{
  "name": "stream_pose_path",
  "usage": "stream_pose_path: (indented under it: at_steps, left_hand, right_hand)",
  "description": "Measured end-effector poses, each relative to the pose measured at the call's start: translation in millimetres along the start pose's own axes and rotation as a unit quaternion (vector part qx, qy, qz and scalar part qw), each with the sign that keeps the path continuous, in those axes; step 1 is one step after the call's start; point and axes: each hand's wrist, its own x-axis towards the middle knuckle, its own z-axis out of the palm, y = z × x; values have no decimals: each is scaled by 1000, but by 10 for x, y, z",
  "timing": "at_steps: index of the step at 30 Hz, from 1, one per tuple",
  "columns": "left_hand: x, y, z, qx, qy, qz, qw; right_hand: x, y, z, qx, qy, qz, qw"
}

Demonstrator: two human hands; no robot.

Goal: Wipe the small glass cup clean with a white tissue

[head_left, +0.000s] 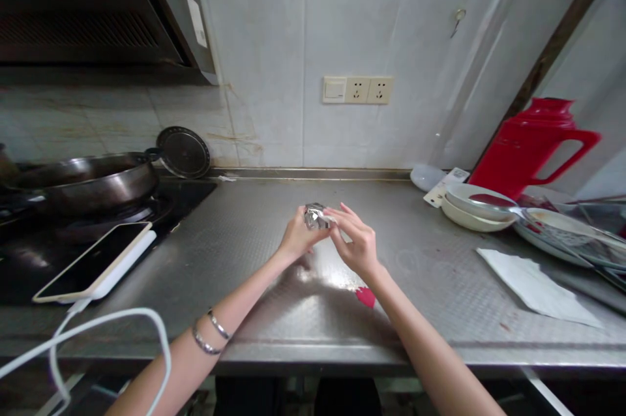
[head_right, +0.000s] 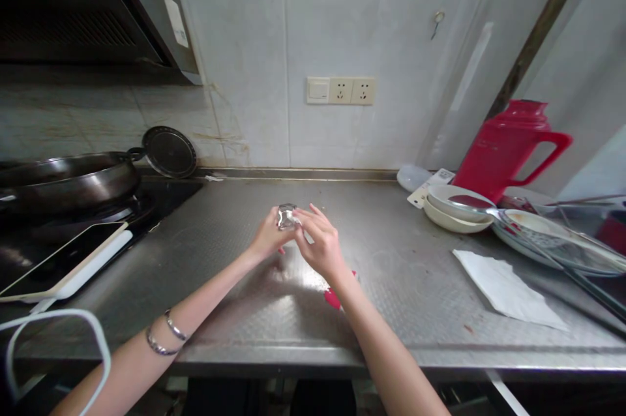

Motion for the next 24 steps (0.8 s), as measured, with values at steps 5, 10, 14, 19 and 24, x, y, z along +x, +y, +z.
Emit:
stream_pose_path:
  at_steps: [5, 10, 14, 19, 24]
  left_hand:
    - [-55, 30, 29, 106, 15, 67, 992]
    - [-41, -7, 10, 118, 18, 59, 991]
    - [-13, -87, -16, 103, 33, 48, 993]
    - [13, -140, -20, 68, 18, 77, 994]
    - [-27, 3, -2, 42, 16, 61, 997]
  right_hand:
    - [56, -6, 74, -53, -92, -51, 993]
    - [53, -42, 57, -68, -106, -90, 988]
    - [-9, -76, 61, -33, -112, -108, 987]
    - [-49, -132, 84, 78, -99, -52, 991]
    - [18, -108, 33, 69, 52, 137, 987]
